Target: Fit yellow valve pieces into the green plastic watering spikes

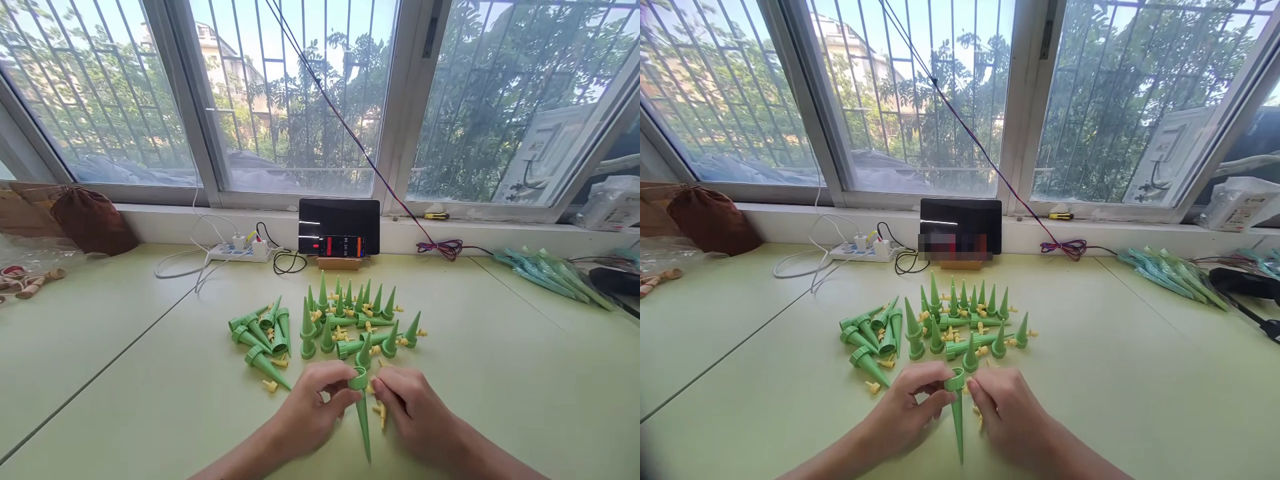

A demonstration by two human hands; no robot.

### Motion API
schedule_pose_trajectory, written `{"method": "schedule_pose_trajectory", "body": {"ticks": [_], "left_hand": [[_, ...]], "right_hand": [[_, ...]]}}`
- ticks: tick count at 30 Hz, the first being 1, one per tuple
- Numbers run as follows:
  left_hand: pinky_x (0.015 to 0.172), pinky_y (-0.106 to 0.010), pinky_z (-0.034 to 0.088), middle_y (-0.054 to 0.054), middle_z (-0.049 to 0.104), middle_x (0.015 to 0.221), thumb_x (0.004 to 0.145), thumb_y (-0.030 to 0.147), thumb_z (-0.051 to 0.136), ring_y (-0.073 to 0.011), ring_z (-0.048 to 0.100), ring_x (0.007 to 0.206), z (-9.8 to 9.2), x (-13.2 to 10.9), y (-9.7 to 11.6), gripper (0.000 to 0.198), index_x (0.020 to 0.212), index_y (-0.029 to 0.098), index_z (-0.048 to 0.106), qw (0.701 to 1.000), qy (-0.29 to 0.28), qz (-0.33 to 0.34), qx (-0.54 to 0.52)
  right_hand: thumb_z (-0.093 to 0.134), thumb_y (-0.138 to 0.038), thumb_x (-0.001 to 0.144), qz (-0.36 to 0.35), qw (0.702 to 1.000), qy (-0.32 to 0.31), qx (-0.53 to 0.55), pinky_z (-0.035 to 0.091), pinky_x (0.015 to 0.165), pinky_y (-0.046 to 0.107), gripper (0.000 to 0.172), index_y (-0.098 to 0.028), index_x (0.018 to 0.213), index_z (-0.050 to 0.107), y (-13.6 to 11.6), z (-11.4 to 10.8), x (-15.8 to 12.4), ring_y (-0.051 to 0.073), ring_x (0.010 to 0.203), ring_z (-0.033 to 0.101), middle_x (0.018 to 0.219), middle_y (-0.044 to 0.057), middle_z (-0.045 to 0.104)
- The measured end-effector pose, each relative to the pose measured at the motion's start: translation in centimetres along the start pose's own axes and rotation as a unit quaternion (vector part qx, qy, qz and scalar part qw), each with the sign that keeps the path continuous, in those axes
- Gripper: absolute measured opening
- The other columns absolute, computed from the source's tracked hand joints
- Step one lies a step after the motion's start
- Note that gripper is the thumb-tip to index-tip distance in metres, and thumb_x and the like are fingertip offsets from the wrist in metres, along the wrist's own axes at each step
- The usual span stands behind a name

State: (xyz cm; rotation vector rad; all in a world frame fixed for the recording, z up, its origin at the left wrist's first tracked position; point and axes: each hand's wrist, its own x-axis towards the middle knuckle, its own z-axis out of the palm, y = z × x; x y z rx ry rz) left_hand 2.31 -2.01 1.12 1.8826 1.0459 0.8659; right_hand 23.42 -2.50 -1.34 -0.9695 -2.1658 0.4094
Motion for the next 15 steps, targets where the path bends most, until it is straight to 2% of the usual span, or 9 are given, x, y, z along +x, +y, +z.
{"method": "schedule_pose_trajectory", "body": {"ticks": [3, 7, 10, 15], "left_hand": [[0.061, -0.023, 0.042, 0.0, 0.055, 0.065, 0.088, 0.027, 0.064, -0.0143, 0.053, 0.064, -0.23, 0.26, -0.07, 0.018, 0.074, 0.016, 0.064, 1.0, 0.002, -0.003, 0.005], [0.057, -0.023, 0.041, 0.001, 0.053, 0.064, 0.09, 0.028, 0.063, -0.0132, 0.052, 0.061, -0.49, 0.63, -0.24, 0.018, 0.078, 0.015, 0.064, 1.0, 0.003, -0.003, -0.008], [0.057, -0.022, 0.04, 0.003, 0.051, 0.063, 0.091, 0.03, 0.062, -0.0122, 0.051, 0.059, -0.62, 0.73, -0.51, 0.018, 0.081, 0.015, 0.063, 1.0, 0.002, -0.002, -0.019], [0.057, -0.022, 0.042, 0.002, 0.052, 0.063, 0.092, 0.031, 0.063, -0.0124, 0.052, 0.059, -0.62, 0.67, -1.02, 0.018, 0.082, 0.015, 0.065, 1.0, 0.004, -0.003, -0.01]], "right_hand": [[0.037, -0.029, 0.108, 0.003, 1.0, 0.024, 0.005, 0.033, 0.053, 0.027, 0.042, -0.022, 0.067, 0.043, 0.19, 0.13, 0.09, 0.013, 0.053, 0.044, 0.061, -0.002, 0.051], [0.047, -0.032, 0.107, 0.006, 0.999, 0.037, 0.02, 0.04, 0.056, 0.025, 0.027, -0.019, 0.088, 0.062, 0.3, 0.09, 0.11, 0.015, 0.06, 0.053, 0.071, 0.001, 0.06], [0.049, -0.032, 0.107, -0.007, 0.998, 0.055, 0.021, 0.043, 0.058, 0.025, 0.023, -0.019, 0.095, 0.065, 0.34, 0.06, 0.12, 0.015, 0.063, 0.057, 0.076, 0.002, 0.063], [0.047, -0.032, 0.108, -0.023, 0.998, 0.06, 0.019, 0.047, 0.061, 0.026, 0.027, -0.02, 0.093, 0.066, 0.44, 0.12, 0.2, 0.016, 0.067, 0.06, 0.079, 0.004, 0.066]]}}
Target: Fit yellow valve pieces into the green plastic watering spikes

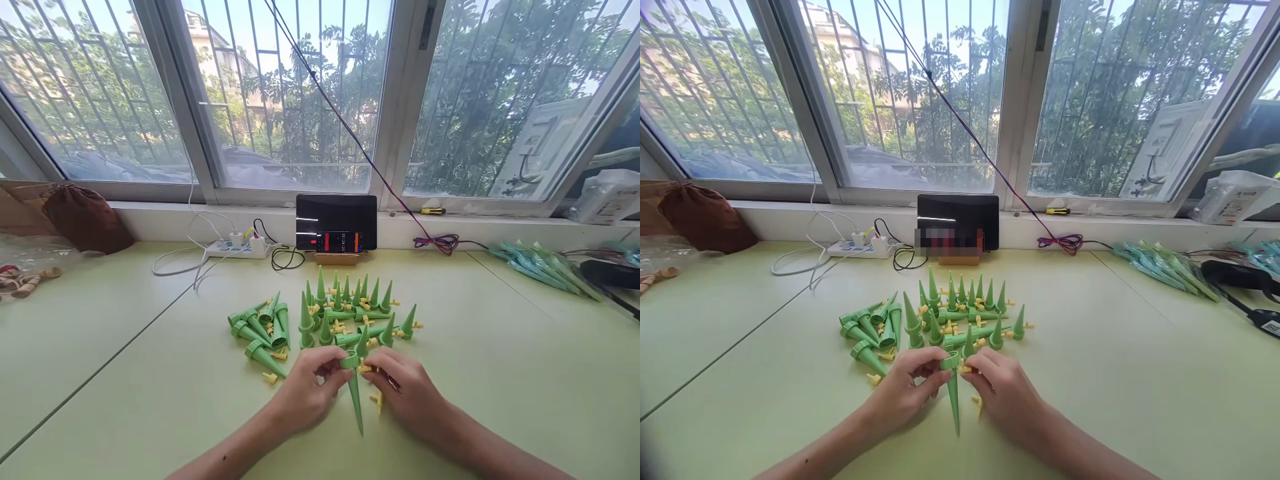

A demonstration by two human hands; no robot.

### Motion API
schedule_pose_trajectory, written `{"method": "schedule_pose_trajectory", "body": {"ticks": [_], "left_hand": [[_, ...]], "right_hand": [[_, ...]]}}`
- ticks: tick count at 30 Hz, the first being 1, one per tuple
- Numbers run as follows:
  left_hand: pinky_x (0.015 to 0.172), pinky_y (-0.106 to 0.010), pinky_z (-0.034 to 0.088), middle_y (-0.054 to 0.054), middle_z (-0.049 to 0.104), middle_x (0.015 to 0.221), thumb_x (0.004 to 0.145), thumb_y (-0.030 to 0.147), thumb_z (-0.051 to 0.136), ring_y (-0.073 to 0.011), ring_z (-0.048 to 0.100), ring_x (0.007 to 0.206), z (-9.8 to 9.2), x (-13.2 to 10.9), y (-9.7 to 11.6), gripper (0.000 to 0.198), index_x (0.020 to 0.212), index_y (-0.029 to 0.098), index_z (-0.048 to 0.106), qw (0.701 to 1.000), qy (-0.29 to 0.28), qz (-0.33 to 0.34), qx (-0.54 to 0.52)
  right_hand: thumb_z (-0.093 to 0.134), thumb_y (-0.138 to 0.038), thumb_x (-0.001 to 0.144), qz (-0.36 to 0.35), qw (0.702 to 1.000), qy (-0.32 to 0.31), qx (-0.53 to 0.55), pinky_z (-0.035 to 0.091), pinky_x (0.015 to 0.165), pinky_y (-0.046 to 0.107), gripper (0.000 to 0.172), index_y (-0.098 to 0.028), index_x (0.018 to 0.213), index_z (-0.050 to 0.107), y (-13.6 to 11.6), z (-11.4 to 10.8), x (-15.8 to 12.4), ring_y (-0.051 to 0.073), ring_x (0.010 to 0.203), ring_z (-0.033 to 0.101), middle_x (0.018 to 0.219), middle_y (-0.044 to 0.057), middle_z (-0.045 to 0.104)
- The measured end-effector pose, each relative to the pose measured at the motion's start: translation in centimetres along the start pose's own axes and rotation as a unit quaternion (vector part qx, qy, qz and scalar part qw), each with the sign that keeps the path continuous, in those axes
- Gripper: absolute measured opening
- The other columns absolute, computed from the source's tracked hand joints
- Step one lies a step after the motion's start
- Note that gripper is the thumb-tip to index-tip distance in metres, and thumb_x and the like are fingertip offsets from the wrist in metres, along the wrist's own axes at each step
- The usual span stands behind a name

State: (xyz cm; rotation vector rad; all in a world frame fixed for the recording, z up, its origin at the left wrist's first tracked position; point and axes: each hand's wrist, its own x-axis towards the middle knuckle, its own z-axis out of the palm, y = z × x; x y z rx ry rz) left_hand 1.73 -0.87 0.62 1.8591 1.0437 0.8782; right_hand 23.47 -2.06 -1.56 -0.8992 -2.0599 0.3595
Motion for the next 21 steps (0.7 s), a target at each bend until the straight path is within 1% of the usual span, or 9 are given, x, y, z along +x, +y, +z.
{"method": "schedule_pose_trajectory", "body": {"ticks": [7, 12, 17, 21], "left_hand": [[0.056, -0.022, 0.042, 0.003, 0.052, 0.064, 0.091, 0.031, 0.063, -0.0125, 0.051, 0.059, 0.12, -0.11, -0.17, 0.018, 0.082, 0.015, 0.066, 1.0, 0.006, 0.012, 0.007], [0.057, -0.022, 0.041, 0.003, 0.051, 0.063, 0.089, 0.03, 0.063, -0.0126, 0.049, 0.06, 0.18, -0.02, 0.09, 0.018, 0.079, 0.016, 0.065, 1.0, 0.006, 0.012, 0.01], [0.059, -0.022, 0.043, 0.001, 0.055, 0.065, 0.088, 0.031, 0.065, -0.0133, 0.049, 0.063, 0.32, -0.08, 0.01, 0.017, 0.082, 0.015, 0.068, 1.0, 0.015, 0.006, 0.001], [0.059, -0.022, 0.043, 0.001, 0.057, 0.064, 0.087, 0.032, 0.066, -0.0135, 0.049, 0.062, 0.39, -0.17, -0.19, 0.018, 0.087, 0.015, 0.072, 1.0, 0.029, 0.001, 0.004]], "right_hand": [[0.044, -0.034, 0.109, -0.005, 1.0, -0.004, -0.015, 0.044, 0.058, 0.026, 0.032, -0.02, 0.087, 0.064, 0.3, 0.27, -0.06, 0.016, 0.063, 0.058, 0.074, 0.003, 0.065], [0.042, -0.032, 0.11, -0.013, 0.999, -0.025, -0.033, 0.041, 0.057, 0.025, 0.035, -0.02, 0.084, 0.062, 0.25, 0.12, -0.03, 0.016, 0.062, 0.057, 0.072, 0.003, 0.064], [0.037, -0.036, 0.111, -0.013, 0.998, -0.036, -0.058, 0.037, 0.056, 0.026, 0.042, -0.02, 0.079, 0.058, 0.14, 0.08, -0.05, 0.016, 0.06, 0.054, 0.07, 0.003, 0.062], [0.033, -0.036, 0.112, -0.015, 0.996, -0.048, -0.07, 0.034, 0.055, 0.027, 0.043, -0.021, 0.077, 0.055, 0.0, 0.01, 0.04, 0.016, 0.059, 0.051, 0.068, 0.002, 0.06]]}}
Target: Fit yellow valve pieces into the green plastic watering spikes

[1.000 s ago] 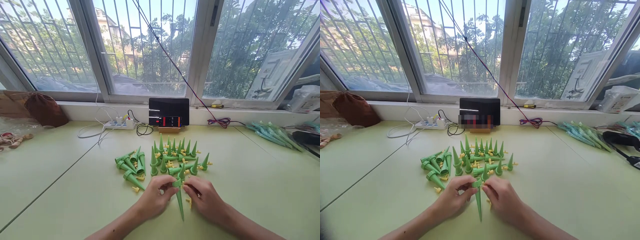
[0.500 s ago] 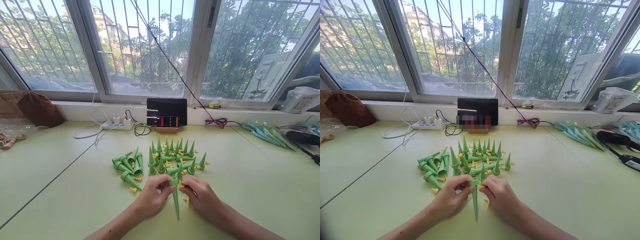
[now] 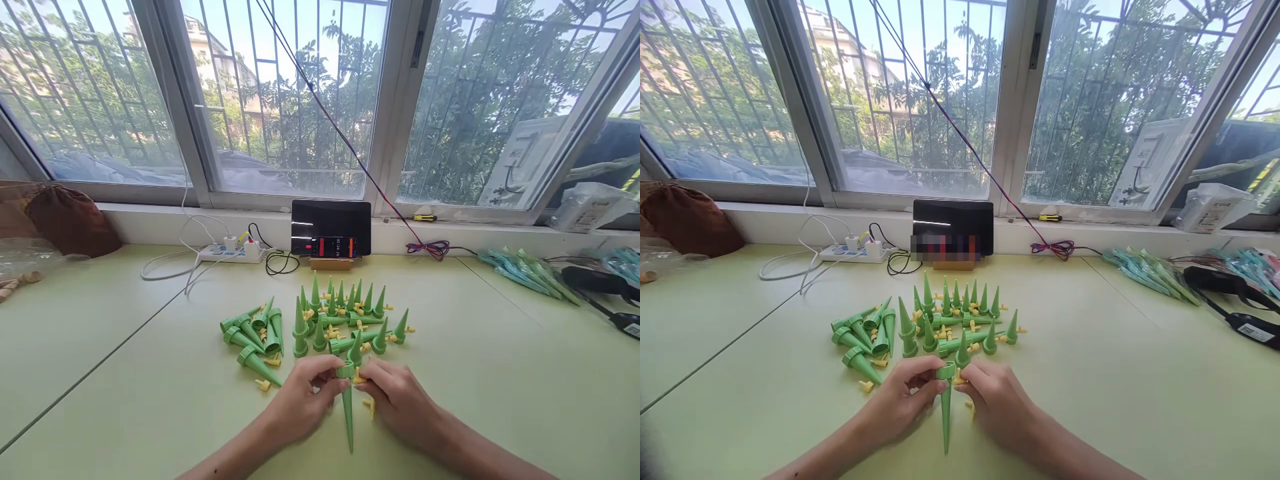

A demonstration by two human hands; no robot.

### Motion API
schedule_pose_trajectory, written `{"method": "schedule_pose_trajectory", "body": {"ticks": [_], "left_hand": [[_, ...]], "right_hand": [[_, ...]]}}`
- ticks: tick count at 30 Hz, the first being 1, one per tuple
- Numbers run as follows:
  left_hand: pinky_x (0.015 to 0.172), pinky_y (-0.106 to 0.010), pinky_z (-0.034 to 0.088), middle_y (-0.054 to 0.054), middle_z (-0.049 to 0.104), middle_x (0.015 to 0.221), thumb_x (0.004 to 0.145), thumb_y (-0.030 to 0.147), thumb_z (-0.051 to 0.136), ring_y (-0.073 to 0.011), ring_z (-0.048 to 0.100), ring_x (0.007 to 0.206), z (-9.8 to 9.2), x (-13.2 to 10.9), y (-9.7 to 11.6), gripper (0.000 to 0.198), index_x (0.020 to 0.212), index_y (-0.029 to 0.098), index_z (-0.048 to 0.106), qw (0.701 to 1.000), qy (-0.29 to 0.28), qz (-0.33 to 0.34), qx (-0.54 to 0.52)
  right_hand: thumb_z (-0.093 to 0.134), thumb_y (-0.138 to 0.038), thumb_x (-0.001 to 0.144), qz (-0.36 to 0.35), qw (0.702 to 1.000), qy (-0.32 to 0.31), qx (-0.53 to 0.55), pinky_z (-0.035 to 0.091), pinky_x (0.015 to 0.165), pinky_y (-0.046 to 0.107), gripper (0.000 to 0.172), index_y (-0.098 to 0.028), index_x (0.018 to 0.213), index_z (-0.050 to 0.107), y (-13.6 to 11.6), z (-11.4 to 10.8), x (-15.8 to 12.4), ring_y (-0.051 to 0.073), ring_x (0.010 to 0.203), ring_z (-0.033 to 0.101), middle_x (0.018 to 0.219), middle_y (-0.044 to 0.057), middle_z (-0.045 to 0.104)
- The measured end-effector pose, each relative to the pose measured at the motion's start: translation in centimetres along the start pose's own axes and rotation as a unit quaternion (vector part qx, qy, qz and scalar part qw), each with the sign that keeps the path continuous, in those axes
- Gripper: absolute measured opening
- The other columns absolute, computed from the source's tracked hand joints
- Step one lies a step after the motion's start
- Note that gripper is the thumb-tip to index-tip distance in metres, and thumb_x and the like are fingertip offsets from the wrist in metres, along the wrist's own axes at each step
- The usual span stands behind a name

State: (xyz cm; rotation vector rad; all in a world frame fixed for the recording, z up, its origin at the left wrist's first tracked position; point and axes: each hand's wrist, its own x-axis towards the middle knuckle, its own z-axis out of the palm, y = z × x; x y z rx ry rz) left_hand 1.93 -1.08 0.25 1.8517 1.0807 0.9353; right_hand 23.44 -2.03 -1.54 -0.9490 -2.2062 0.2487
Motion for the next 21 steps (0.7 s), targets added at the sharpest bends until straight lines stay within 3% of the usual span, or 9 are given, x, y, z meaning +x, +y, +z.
{"method": "schedule_pose_trajectory", "body": {"ticks": [7, 14, 21], "left_hand": [[0.054, -0.021, 0.042, 0.001, 0.055, 0.063, 0.088, 0.034, 0.065, -0.0139, 0.049, 0.061, 0.1, 0.0, -0.1, 0.021, 0.09, 0.015, 0.072, 1.0, -0.012, -0.01, -0.016], [0.058, -0.022, 0.042, 0.002, 0.053, 0.064, 0.089, 0.03, 0.064, -0.0125, 0.047, 0.062, 0.0, 0.2, 0.5, 0.017, 0.081, 0.015, 0.068, 0.999, -0.025, 0.007, -0.026], [0.055, -0.021, 0.042, 0.003, 0.051, 0.063, 0.089, 0.031, 0.064, -0.0114, 0.049, 0.057, -0.1, 0.3, 1.2, 0.019, 0.079, 0.014, 0.065, 0.997, -0.047, -0.001, -0.054]], "right_hand": [[0.032, -0.028, 0.111, -0.011, 1.0, -0.023, -0.002, 0.03, 0.055, 0.028, 0.041, -0.022, 0.074, 0.049, -0.2, -0.2, 0.2, 0.016, 0.058, 0.047, 0.067, 0.001, 0.058], [0.033, -0.022, 0.108, -0.015, 0.999, -0.035, -0.004, 0.029, 0.057, 0.028, 0.037, -0.022, 0.072, 0.043, 0.0, -0.1, 0.2, 0.016, 0.059, 0.047, 0.068, 0.001, 0.057], [0.033, -0.019, 0.105, -0.004, 0.999, -0.039, 0.003, 0.026, 0.055, 0.028, 0.036, -0.023, 0.07, 0.039, -0.1, -0.4, 0.1, 0.015, 0.054, 0.04, 0.062, -0.001, 0.048]]}}
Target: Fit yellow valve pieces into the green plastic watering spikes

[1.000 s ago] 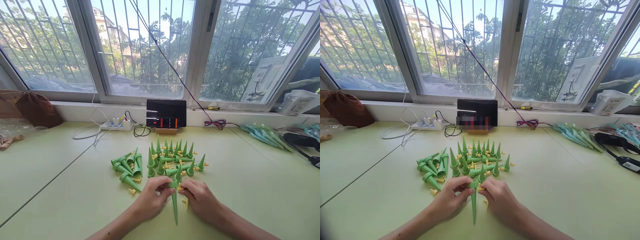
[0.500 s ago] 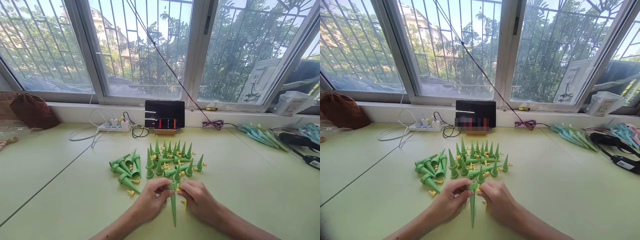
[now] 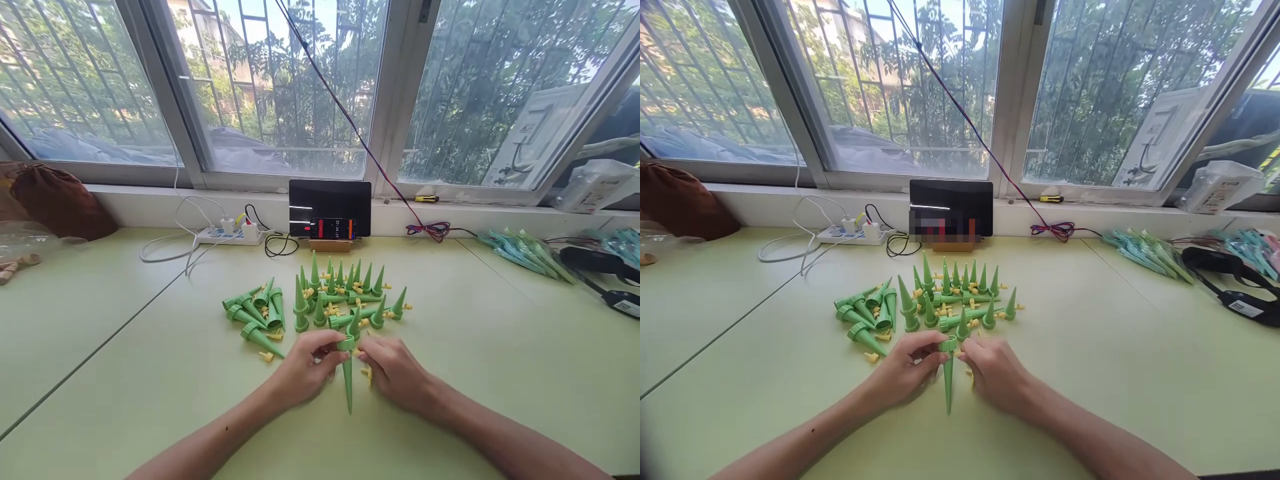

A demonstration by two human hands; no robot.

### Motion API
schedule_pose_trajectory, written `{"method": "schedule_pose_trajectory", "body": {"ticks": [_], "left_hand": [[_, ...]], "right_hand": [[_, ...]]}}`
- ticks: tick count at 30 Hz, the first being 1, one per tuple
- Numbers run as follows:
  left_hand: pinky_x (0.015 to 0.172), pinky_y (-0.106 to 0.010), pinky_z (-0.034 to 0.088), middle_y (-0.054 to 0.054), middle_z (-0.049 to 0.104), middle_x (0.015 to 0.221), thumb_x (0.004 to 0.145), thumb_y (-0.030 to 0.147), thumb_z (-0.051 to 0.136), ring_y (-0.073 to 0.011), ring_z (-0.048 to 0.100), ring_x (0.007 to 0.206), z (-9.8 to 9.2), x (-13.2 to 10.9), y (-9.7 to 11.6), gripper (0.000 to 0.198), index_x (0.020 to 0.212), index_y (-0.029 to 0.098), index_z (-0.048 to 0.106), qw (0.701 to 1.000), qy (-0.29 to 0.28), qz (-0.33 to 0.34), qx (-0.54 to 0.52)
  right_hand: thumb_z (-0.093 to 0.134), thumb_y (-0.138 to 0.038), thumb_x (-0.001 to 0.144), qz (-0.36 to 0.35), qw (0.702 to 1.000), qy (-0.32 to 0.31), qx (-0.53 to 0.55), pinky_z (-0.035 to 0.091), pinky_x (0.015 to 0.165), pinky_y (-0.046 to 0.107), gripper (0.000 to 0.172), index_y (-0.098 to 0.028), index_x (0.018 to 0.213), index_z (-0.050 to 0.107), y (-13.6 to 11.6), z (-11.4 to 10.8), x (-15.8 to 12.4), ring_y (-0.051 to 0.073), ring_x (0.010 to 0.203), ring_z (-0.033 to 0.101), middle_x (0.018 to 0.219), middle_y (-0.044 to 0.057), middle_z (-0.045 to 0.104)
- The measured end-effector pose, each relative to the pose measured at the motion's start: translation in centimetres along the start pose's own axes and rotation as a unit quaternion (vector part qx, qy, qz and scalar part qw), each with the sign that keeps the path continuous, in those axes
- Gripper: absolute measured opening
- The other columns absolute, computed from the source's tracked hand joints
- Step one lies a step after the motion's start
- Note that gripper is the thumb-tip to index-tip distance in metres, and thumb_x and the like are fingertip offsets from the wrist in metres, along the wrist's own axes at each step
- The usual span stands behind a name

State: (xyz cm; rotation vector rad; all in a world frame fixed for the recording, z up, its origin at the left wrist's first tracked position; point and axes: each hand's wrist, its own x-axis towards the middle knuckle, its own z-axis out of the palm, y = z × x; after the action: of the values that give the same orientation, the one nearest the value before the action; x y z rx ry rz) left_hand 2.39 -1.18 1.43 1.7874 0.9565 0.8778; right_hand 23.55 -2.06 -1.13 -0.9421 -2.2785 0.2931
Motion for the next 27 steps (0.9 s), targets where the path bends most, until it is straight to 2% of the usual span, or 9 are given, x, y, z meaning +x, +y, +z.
{"method": "schedule_pose_trajectory", "body": {"ticks": [3, 7, 12, 18, 27], "left_hand": [[0.055, -0.021, 0.042, 0.003, 0.052, 0.062, 0.09, 0.031, 0.064, -0.0112, 0.05, 0.056, -0.05, 0.01, -0.23, 0.019, 0.084, 0.014, 0.066, 1.0, -0.001, -0.002, -0.007], [0.056, -0.021, 0.043, 0.003, 0.054, 0.062, 0.093, 0.031, 0.062, -0.011, 0.052, 0.056, -0.2, 0.15, -0.53, 0.018, 0.086, 0.014, 0.065, 1.0, -0.01, 0.003, -0.016], [0.055, -0.021, 0.043, 0.003, 0.055, 0.062, 0.093, 0.031, 0.061, -0.0111, 0.052, 0.057, -0.37, 0.39, -0.56, 0.018, 0.087, 0.015, 0.064, 1.0, -0.009, 0.011, -0.013], [0.053, -0.02, 0.042, 0.004, 0.054, 0.06, 0.093, 0.029, 0.062, -0.0102, 0.052, 0.055, -0.25, 0.28, -0.65, 0.016, 0.085, 0.016, 0.062, 1.0, -0.012, 0.008, -0.008], [0.052, -0.019, 0.041, 0.005, 0.054, 0.059, 0.094, 0.026, 0.061, -0.0093, 0.05, 0.054, -0.04, 0.26, -0.4, 0.016, 0.081, 0.016, 0.061, 1.0, -0.009, 0.015, -0.003]], "right_hand": [[0.031, -0.023, 0.107, 0.014, 1.0, -0.002, 0.003, 0.026, 0.054, 0.028, 0.038, -0.023, 0.07, 0.04, 0.05, -0.07, -0.07, 0.015, 0.053, 0.037, 0.061, -0.002, 0.046], [0.032, -0.028, 0.11, 0.032, 0.999, 0.004, 0.037, 0.034, 0.058, 0.027, 0.039, -0.022, 0.075, 0.048, 0.14, -0.23, 0.03, 0.016, 0.059, 0.046, 0.067, 0.0, 0.053], [0.04, -0.028, 0.109, 0.037, 0.996, 0.024, 0.076, 0.041, 0.064, 0.028, 0.026, -0.02, 0.091, 0.057, -0.05, -0.51, 0.26, 0.018, 0.069, 0.054, 0.079, 0.003, 0.06], [0.037, -0.022, 0.107, 0.02, 0.996, 0.023, 0.08, 0.041, 0.062, 0.028, 0.025, -0.021, 0.089, 0.054, 0.0, -0.52, 0.19, 0.018, 0.067, 0.052, 0.076, 0.002, 0.057], [0.037, -0.021, 0.106, 0.054, 0.996, -0.001, 0.075, 0.039, 0.063, 0.028, 0.028, -0.021, 0.081, 0.049, 0.37, -0.29, -0.07, 0.018, 0.066, 0.051, 0.073, 0.002, 0.056]]}}
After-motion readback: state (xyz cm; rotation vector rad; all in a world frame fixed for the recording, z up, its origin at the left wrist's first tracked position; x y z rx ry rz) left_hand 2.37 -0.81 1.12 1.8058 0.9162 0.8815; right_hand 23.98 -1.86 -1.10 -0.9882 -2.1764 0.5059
